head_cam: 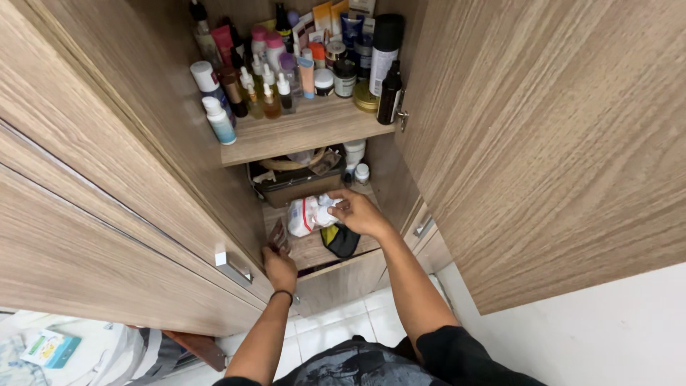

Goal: The person wipes several small bottles and containers with a cloth, then places them back into a wooden cabinet. They also wipe the cabinet shelves and rearrange various items, including boxes and jars, to organize the space.

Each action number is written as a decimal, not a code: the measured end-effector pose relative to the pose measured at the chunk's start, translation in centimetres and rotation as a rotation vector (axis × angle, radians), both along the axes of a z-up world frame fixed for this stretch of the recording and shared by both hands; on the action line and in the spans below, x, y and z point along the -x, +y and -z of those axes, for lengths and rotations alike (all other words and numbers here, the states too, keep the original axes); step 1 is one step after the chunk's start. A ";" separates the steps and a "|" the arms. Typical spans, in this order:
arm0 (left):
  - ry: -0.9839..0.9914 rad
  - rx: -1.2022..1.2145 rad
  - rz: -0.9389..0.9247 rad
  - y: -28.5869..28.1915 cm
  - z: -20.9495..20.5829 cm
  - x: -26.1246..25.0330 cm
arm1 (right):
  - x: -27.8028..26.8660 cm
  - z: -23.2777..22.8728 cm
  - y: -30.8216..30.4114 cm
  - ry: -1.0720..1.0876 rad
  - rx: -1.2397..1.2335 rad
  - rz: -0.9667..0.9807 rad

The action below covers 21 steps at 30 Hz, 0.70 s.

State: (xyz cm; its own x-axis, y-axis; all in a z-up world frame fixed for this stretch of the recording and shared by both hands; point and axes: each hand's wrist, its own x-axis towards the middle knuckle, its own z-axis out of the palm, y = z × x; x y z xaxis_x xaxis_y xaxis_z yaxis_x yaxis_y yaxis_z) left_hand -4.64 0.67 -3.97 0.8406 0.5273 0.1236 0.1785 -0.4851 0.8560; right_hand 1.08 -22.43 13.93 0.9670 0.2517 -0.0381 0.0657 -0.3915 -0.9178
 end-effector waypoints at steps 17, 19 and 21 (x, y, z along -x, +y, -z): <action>-0.505 -0.015 0.433 -4.2 -22.9 1.8 | 0.7 -4.1 -0.6 -0.212 -0.257 0.059; -0.609 -0.113 0.462 -3.4 -28.9 0.8 | 1.3 -8.4 -0.8 -0.416 -0.170 0.090; -0.699 -0.217 0.466 -2.9 -34.2 0.0 | 1.0 -13.5 -0.5 -0.564 -0.243 0.120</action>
